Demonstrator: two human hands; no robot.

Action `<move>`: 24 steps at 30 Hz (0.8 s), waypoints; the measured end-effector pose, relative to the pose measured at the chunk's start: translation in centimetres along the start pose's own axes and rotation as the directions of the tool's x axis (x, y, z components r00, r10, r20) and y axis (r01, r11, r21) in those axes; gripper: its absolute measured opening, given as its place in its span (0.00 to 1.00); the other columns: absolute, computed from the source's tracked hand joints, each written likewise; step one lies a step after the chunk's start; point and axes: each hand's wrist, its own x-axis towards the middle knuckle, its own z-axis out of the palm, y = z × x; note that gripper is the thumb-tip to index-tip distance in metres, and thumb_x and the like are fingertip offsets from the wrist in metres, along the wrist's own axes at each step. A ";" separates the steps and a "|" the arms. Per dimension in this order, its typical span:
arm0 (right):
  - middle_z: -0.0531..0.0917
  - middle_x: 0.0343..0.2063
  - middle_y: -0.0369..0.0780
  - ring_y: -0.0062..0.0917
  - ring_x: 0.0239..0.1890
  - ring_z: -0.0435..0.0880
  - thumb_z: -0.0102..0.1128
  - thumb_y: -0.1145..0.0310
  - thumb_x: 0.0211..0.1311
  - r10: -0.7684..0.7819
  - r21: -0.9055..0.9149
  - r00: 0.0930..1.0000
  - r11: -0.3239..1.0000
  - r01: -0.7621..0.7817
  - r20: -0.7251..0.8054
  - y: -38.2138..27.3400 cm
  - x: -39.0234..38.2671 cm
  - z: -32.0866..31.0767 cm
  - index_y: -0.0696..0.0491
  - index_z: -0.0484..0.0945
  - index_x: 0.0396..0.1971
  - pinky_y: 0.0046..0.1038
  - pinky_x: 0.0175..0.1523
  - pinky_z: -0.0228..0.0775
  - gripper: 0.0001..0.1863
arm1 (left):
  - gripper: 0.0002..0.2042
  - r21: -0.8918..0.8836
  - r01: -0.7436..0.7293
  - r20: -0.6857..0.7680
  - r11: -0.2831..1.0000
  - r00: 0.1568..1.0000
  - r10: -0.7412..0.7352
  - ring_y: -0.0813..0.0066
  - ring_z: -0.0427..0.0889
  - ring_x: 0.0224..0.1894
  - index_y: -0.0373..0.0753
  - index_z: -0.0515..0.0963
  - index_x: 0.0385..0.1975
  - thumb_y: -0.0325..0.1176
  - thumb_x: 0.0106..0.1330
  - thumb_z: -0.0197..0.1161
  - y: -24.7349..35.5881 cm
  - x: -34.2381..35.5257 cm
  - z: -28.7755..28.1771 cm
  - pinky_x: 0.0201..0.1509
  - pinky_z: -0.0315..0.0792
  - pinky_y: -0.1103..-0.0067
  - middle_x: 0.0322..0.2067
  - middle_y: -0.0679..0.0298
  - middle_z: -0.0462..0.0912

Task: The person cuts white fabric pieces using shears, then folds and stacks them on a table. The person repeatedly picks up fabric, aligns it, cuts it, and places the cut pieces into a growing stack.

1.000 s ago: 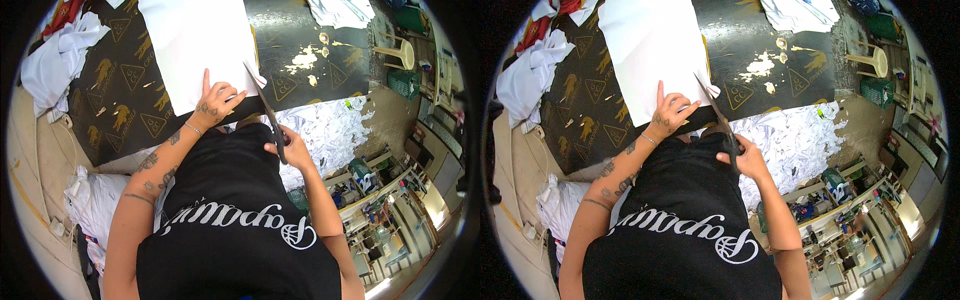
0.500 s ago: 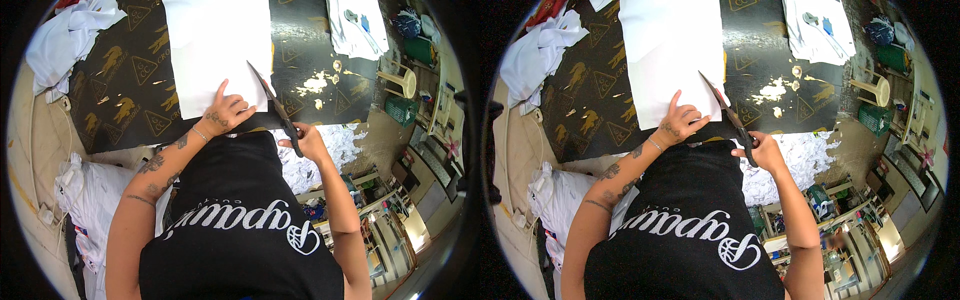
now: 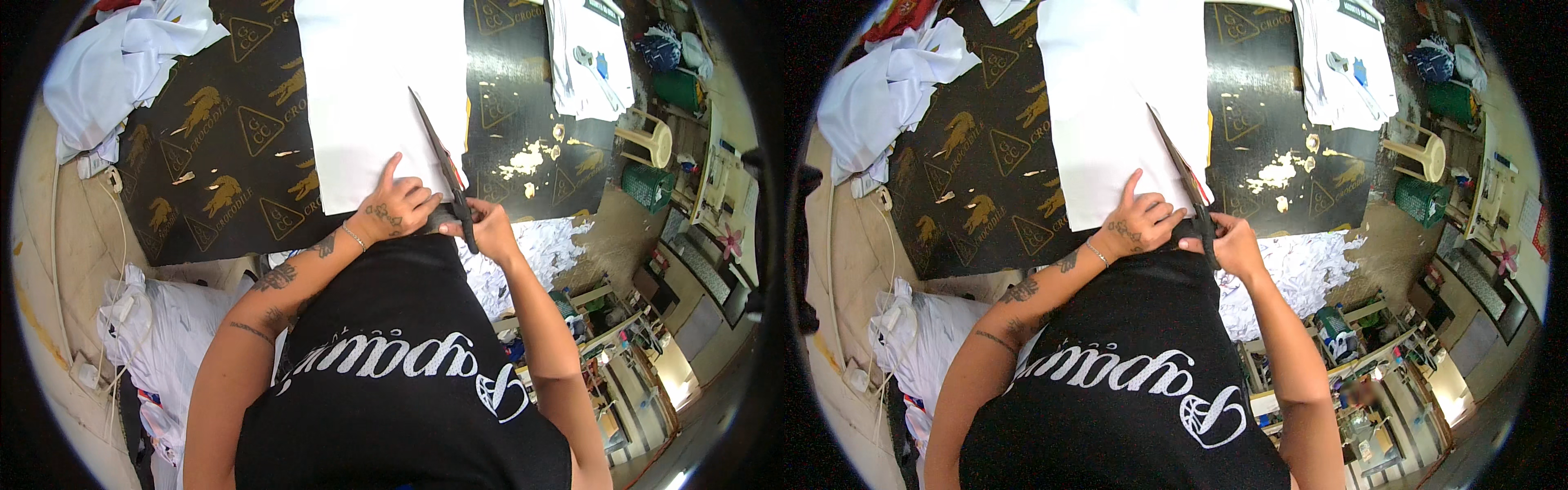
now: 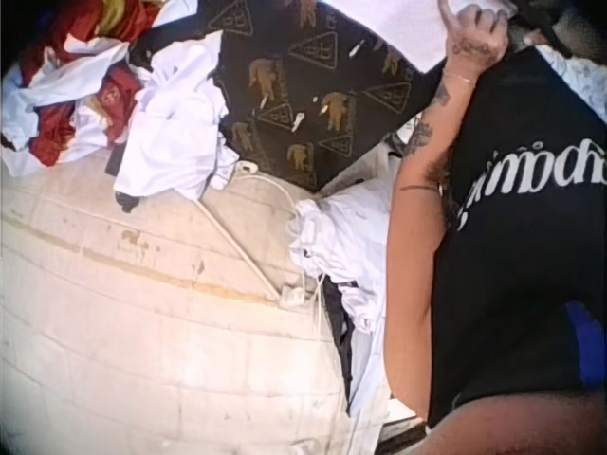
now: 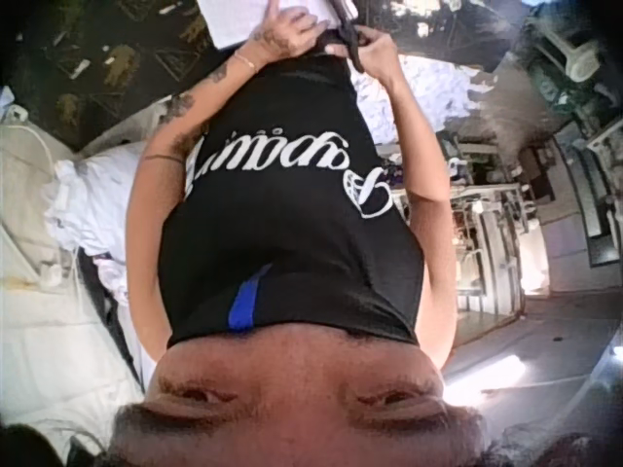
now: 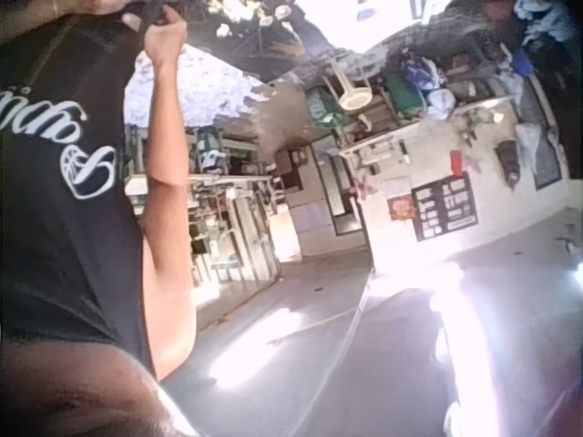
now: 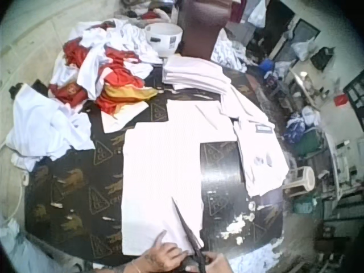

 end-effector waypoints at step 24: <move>0.88 0.40 0.42 0.36 0.43 0.87 0.89 0.50 0.41 0.011 -0.694 0.737 0.348 0.631 0.676 -25.0 18.1 -18.4 0.51 0.77 0.64 0.36 0.52 0.76 0.48 | 0.32 0.144 0.539 -0.061 0.830 0.842 -0.537 0.58 0.60 0.75 0.52 0.72 0.71 0.50 0.66 0.64 0.8 2.5 -1.1 0.74 0.46 0.42 0.72 0.55 0.65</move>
